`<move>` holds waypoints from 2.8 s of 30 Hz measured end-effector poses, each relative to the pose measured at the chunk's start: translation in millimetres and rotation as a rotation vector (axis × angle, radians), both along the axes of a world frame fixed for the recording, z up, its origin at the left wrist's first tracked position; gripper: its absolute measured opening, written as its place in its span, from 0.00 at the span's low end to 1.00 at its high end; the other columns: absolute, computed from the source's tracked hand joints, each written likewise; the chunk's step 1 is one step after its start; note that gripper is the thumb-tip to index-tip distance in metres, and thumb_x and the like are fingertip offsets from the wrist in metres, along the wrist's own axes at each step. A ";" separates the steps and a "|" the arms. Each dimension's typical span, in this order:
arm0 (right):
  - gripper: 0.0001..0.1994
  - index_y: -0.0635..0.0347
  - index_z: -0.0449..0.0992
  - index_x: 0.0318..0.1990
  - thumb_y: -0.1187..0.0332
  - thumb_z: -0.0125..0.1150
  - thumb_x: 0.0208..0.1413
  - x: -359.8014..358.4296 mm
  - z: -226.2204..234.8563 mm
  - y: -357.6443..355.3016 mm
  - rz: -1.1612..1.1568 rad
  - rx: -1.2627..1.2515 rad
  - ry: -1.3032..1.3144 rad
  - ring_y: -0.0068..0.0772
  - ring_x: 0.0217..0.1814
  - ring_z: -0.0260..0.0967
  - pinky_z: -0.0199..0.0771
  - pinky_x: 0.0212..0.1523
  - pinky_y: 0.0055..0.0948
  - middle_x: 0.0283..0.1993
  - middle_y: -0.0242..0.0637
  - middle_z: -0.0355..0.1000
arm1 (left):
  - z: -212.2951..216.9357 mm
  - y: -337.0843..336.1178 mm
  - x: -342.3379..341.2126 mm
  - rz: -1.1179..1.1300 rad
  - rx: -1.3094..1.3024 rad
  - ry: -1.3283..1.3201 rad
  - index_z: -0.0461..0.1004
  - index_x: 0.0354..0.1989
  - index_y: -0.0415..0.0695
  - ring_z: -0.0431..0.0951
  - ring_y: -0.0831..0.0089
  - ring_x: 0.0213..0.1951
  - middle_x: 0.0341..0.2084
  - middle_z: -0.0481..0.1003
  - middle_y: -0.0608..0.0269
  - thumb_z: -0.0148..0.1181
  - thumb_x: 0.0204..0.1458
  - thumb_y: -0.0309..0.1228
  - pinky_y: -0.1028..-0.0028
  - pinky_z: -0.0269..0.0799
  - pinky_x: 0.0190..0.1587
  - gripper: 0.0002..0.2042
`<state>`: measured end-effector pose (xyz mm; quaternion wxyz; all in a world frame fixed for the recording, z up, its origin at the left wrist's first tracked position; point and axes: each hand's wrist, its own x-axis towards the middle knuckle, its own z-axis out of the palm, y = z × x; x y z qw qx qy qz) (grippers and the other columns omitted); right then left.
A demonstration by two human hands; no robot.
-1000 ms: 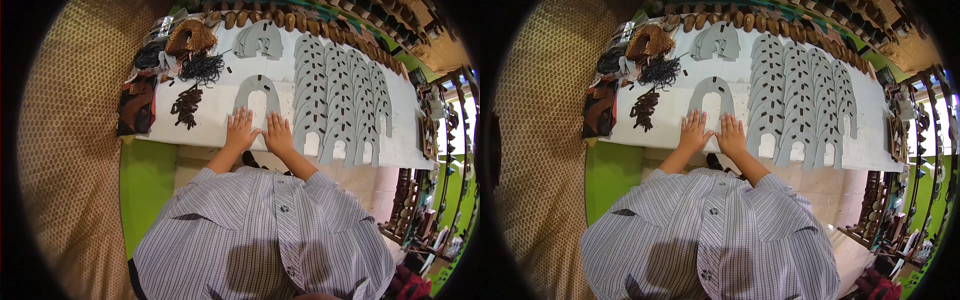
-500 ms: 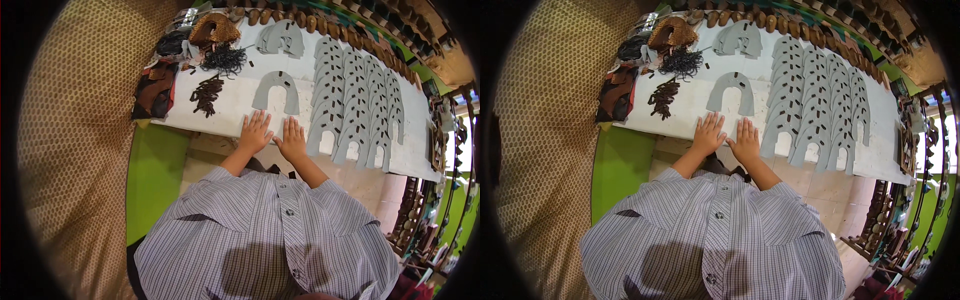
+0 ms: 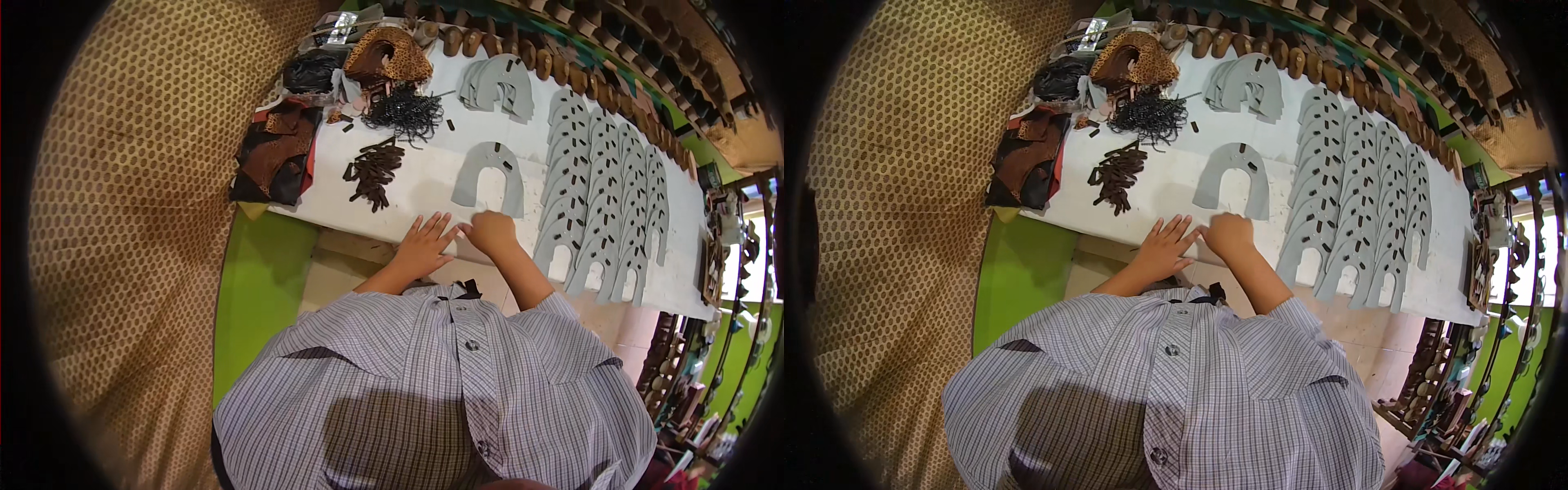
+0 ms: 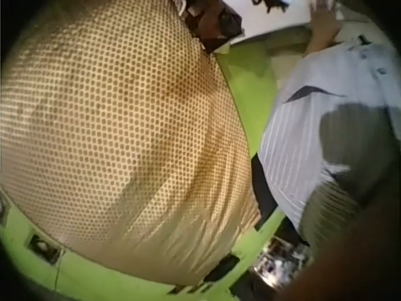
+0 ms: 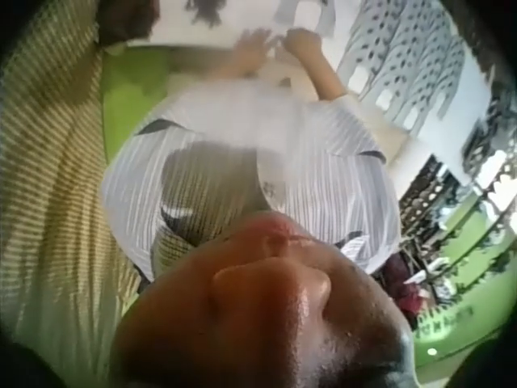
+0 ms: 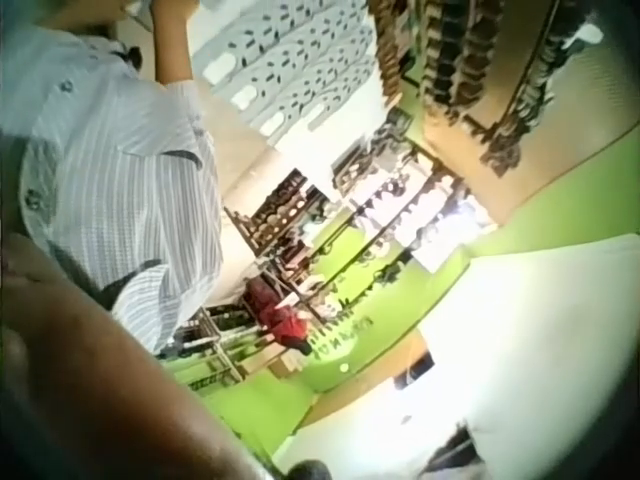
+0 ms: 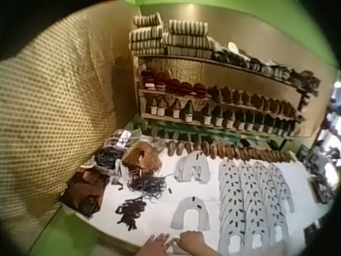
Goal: Place small black components into pre-cut holes on a shoe upper material.
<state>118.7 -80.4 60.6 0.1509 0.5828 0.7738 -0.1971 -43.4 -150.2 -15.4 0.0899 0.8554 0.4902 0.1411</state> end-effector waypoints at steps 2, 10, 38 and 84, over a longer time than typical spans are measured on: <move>0.17 0.55 0.78 0.33 0.52 0.54 0.49 -25.1 -5.1 14.1 0.062 0.127 0.124 0.40 0.38 0.72 0.71 0.38 0.36 0.36 0.40 0.74 | 5.2 1.9 -21.3 -0.059 -0.058 0.035 0.65 0.53 0.48 0.56 0.58 0.61 0.57 0.59 0.54 0.56 0.45 0.44 0.51 0.47 0.60 0.25; 0.11 0.53 0.75 0.40 0.66 0.58 0.46 -123.8 -47.0 73.8 0.233 0.518 0.517 0.41 0.34 0.70 0.70 0.34 0.37 0.32 0.36 0.71 | 17.1 13.7 -68.8 -0.193 -0.163 -0.258 0.73 0.32 0.43 0.68 0.61 0.47 0.44 0.71 0.57 0.57 0.45 0.34 0.62 0.58 0.56 0.09; 0.05 0.55 0.74 0.26 0.66 0.57 0.45 -28.3 -28.9 43.4 -0.007 0.734 0.469 0.34 0.31 0.68 0.64 0.37 0.34 0.24 0.32 0.71 | 18.0 134.2 1.4 0.364 -0.648 -1.016 0.72 0.44 0.33 0.74 0.75 0.38 0.39 0.75 0.58 0.53 0.54 0.32 0.80 0.68 0.40 0.15; 0.21 0.53 0.75 0.43 0.60 0.66 0.37 64.4 -61.1 167.2 -0.139 0.318 0.446 0.44 0.44 0.67 0.68 0.44 0.37 0.38 0.41 0.71 | 10.9 180.9 55.0 0.108 0.101 -0.047 0.78 0.32 0.53 0.72 0.72 0.37 0.28 0.73 0.71 0.57 0.44 0.31 0.65 0.58 0.40 0.07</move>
